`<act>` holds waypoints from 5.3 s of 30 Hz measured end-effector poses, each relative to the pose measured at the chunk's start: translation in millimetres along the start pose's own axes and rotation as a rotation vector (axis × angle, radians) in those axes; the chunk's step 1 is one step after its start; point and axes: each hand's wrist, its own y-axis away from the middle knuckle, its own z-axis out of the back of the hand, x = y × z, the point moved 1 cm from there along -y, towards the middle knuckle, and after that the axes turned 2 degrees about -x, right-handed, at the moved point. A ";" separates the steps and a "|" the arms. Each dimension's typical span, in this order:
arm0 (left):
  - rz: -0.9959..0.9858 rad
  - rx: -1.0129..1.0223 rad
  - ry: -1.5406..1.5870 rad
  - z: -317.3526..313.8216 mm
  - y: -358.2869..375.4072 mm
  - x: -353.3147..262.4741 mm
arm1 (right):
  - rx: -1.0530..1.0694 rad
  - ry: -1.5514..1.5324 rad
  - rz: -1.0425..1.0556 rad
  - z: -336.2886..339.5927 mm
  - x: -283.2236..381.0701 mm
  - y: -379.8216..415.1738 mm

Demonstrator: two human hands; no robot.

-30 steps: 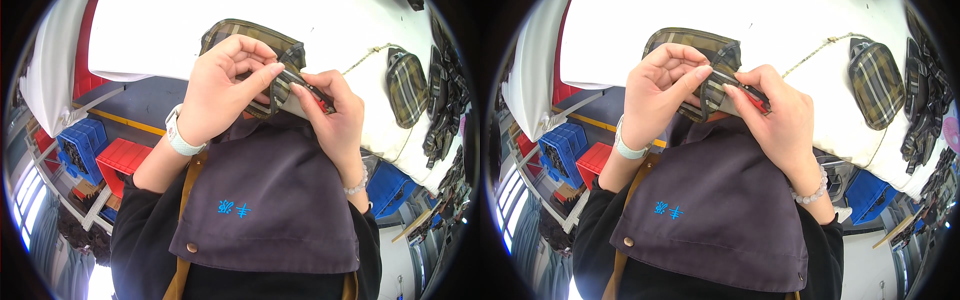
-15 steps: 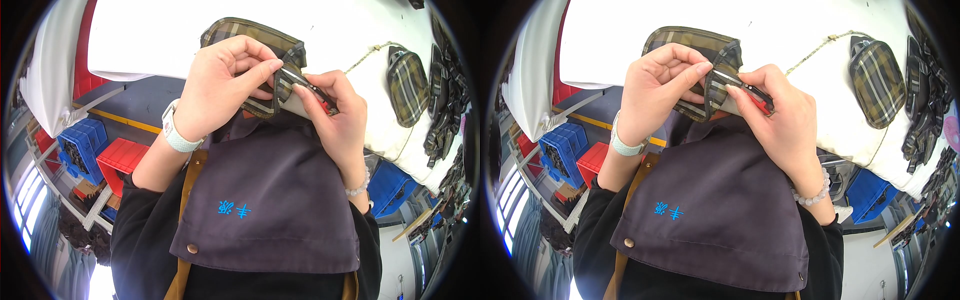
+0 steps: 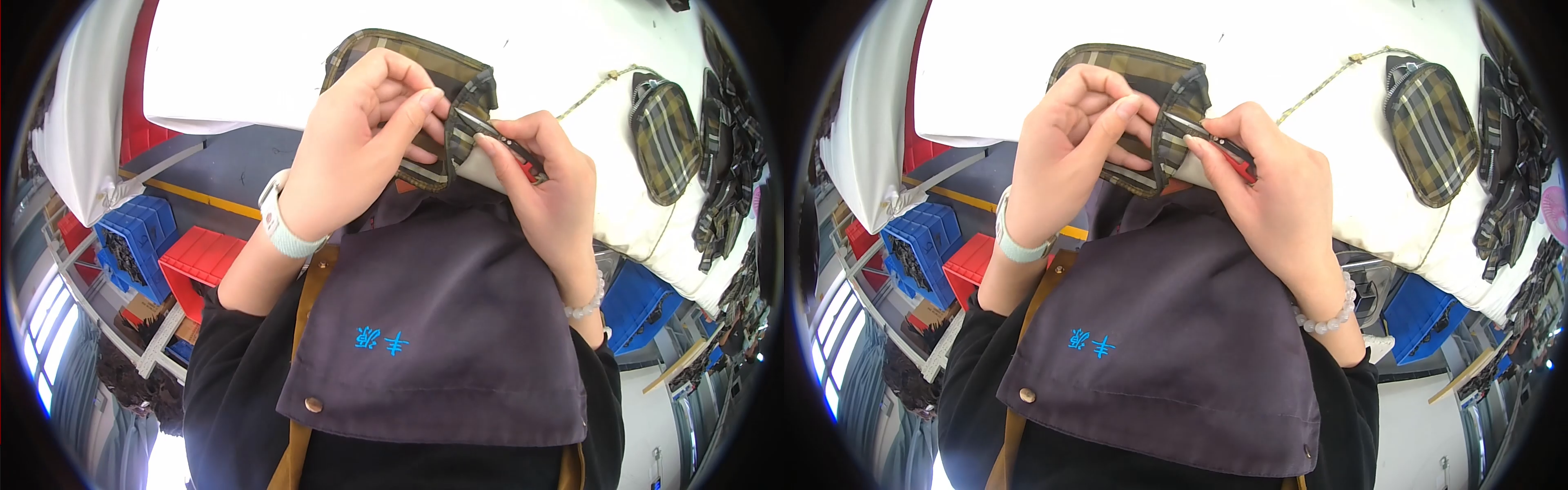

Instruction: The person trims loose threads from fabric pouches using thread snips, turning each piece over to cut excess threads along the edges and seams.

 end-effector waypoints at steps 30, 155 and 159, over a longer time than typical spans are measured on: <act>-0.013 0.162 0.108 5.6 6.0 3.6 | -0.062 -0.086 0.165 -2.3 -10.0 11.3; 0.063 0.154 0.153 6.8 4.4 3.7 | 0.022 -0.113 0.124 3.0 -15.4 8.3; 0.067 0.149 0.130 6.4 4.8 3.7 | 0.069 -0.081 0.115 3.9 -12.4 7.3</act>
